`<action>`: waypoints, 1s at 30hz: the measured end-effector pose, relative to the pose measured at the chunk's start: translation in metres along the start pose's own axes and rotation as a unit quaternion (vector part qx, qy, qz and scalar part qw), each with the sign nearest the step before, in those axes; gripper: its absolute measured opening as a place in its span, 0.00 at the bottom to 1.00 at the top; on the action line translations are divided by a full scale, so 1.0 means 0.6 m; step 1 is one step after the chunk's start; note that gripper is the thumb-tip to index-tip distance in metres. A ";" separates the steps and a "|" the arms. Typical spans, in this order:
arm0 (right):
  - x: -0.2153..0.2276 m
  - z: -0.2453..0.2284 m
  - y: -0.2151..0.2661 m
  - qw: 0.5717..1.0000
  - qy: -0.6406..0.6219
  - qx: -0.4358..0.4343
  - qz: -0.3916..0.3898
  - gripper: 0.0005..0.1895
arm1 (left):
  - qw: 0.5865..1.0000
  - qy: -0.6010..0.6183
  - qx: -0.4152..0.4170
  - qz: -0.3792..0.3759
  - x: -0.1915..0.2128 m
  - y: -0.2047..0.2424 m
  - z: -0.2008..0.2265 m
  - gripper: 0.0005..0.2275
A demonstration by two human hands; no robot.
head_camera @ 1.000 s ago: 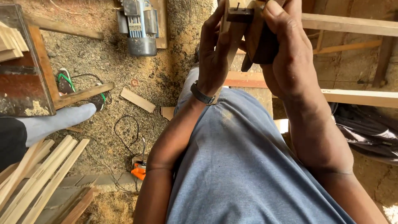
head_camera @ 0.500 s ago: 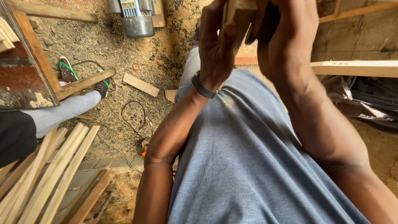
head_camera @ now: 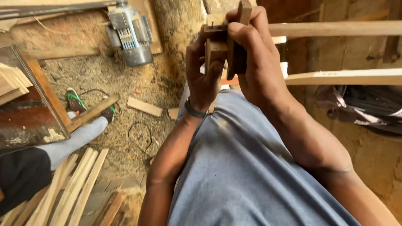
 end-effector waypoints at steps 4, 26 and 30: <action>0.020 0.026 -0.118 0.999 0.000 -0.025 0.044 0.06 | 0.997 0.017 0.057 -0.048 -0.016 -0.050 -0.022 0.28; 0.126 0.148 -0.415 0.970 -0.073 -0.206 0.103 0.14 | 0.920 -0.040 0.149 -0.360 -0.036 -0.316 -0.352 0.33; 0.112 0.160 -0.388 0.955 -0.114 -0.244 0.120 0.09 | 0.923 -0.059 0.170 -0.340 -0.016 -0.288 -0.336 0.31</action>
Point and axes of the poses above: each hand's wrist, its own y-axis away from the middle knuckle, its own x-axis out of the back of the hand, z = x × y, the point moved 3 cm from there along -y, towards the middle knuckle, and after that the axes turned 12 degrees about y, right-handed, at the moved point
